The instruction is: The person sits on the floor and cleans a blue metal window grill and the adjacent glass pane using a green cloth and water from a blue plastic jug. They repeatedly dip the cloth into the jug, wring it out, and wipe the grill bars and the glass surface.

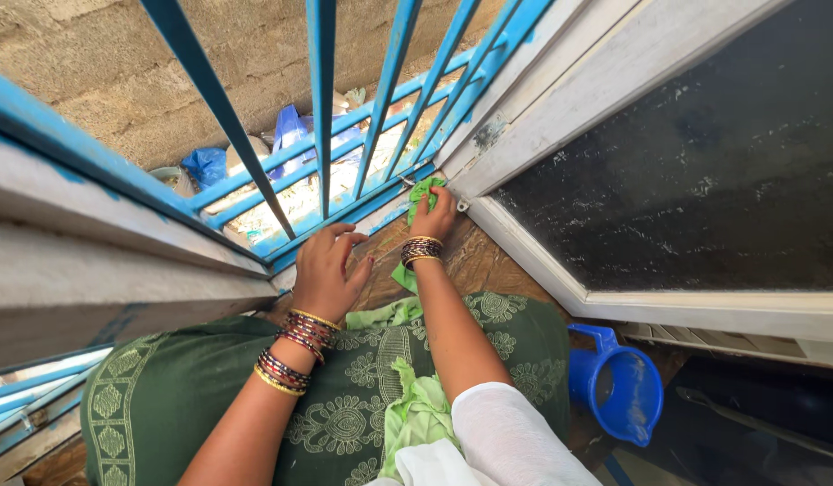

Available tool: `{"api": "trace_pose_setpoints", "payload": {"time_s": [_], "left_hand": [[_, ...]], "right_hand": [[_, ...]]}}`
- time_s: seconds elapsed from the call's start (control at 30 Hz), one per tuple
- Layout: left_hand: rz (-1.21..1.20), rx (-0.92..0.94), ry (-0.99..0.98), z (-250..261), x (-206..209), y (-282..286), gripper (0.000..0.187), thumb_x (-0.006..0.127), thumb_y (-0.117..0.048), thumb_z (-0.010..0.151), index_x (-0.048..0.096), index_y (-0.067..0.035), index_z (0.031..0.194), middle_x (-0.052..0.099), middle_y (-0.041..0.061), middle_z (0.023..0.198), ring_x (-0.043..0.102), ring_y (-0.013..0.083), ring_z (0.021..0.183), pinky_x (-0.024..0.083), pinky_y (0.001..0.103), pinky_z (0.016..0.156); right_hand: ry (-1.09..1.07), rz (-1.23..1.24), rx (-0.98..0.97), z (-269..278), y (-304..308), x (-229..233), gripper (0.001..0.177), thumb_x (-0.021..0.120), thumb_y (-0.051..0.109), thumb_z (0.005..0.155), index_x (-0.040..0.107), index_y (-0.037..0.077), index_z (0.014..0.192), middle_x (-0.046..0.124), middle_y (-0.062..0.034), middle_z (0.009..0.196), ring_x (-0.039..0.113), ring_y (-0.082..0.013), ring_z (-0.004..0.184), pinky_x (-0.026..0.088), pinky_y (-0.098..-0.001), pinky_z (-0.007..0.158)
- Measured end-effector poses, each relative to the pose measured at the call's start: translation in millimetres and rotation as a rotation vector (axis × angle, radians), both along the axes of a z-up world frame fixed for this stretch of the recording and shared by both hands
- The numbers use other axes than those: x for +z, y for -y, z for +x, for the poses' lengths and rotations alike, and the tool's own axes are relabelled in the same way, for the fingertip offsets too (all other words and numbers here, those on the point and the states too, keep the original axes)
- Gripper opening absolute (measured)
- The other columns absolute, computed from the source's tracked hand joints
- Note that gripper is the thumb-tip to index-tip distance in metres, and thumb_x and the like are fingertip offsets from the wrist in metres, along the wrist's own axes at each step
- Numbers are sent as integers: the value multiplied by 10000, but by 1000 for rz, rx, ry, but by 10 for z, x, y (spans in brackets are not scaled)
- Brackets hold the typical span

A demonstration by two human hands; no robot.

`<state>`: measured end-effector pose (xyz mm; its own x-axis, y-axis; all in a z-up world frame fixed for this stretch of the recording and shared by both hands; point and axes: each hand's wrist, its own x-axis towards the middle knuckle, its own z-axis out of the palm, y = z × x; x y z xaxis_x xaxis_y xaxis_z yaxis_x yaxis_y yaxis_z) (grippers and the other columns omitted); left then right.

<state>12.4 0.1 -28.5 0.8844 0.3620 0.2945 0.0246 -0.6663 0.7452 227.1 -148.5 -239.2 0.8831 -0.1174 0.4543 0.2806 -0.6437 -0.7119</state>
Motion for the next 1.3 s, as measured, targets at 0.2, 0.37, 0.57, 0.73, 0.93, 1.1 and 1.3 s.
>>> {"api": "trace_pose_setpoints", "payload": {"time_s": [0.2, 0.37, 0.57, 0.73, 0.93, 1.1, 1.3], "left_hand": [[-47, 50, -31, 48, -7, -6, 245, 740, -240, 830, 708, -129, 1047, 670, 59, 1162, 612, 299, 1057, 435, 451, 937], [-103, 45, -46, 83, 5, -26, 240, 738, -233, 826, 716, -120, 1037, 678, 60, 1155, 619, 301, 1018, 447, 446, 922], [-79, 46, 2, 88, -51, 3, 231, 751, -218, 826, 714, -103, 1023, 683, 69, 1129, 625, 313, 998, 459, 452, 895], [-88, 52, 42, 92, -174, -36, 198, 744, -189, 822, 715, -92, 992, 694, 64, 1076, 642, 307, 939, 494, 428, 827], [-126, 94, -30, 10, -329, -45, 179, 735, -190, 847, 719, -101, 1002, 677, 81, 1027, 632, 299, 870, 506, 411, 800], [-123, 186, -62, -32, -544, -132, 150, 719, -176, 884, 753, -132, 1024, 676, 104, 990, 640, 311, 897, 501, 413, 806], [-407, -21, -73, 120, -927, -188, 409, 701, -111, 801, 710, -94, 1210, 703, 85, 1182, 681, 244, 1028, 540, 362, 899]], "right_hand": [[-315, -198, 36, 32, -66, 299, 398, 703, 185, 932, 669, 104, 1320, 581, -132, 1113, 645, -308, 976, 548, -420, 865], [-336, -460, 116, -137, -231, 560, 440, 694, 184, 921, 657, 83, 1347, 564, -139, 1073, 654, -307, 927, 564, -414, 803], [-166, -683, 302, -336, -286, 227, 311, 658, 86, 873, 698, 33, 1177, 567, -155, 1135, 673, -328, 941, 589, -406, 809], [-178, -719, 477, -805, -444, 319, 256, 646, 157, 877, 689, 13, 1083, 577, -172, 1170, 661, -386, 851, 549, -491, 740], [-386, -509, 688, -804, -402, 6, 219, 707, 220, 818, 838, 136, 974, 694, -191, 938, 656, -367, 901, 531, -482, 801], [-617, 146, 747, -506, -101, -166, 223, 686, 135, 868, 777, -6, 1015, 755, -186, 1056, 723, -256, 970, 566, -351, 889], [-1181, 795, 933, -725, 391, 894, 291, 533, 80, 978, 683, -32, 1199, 739, -134, 1123, 716, -189, 990, 582, -314, 892]]}}
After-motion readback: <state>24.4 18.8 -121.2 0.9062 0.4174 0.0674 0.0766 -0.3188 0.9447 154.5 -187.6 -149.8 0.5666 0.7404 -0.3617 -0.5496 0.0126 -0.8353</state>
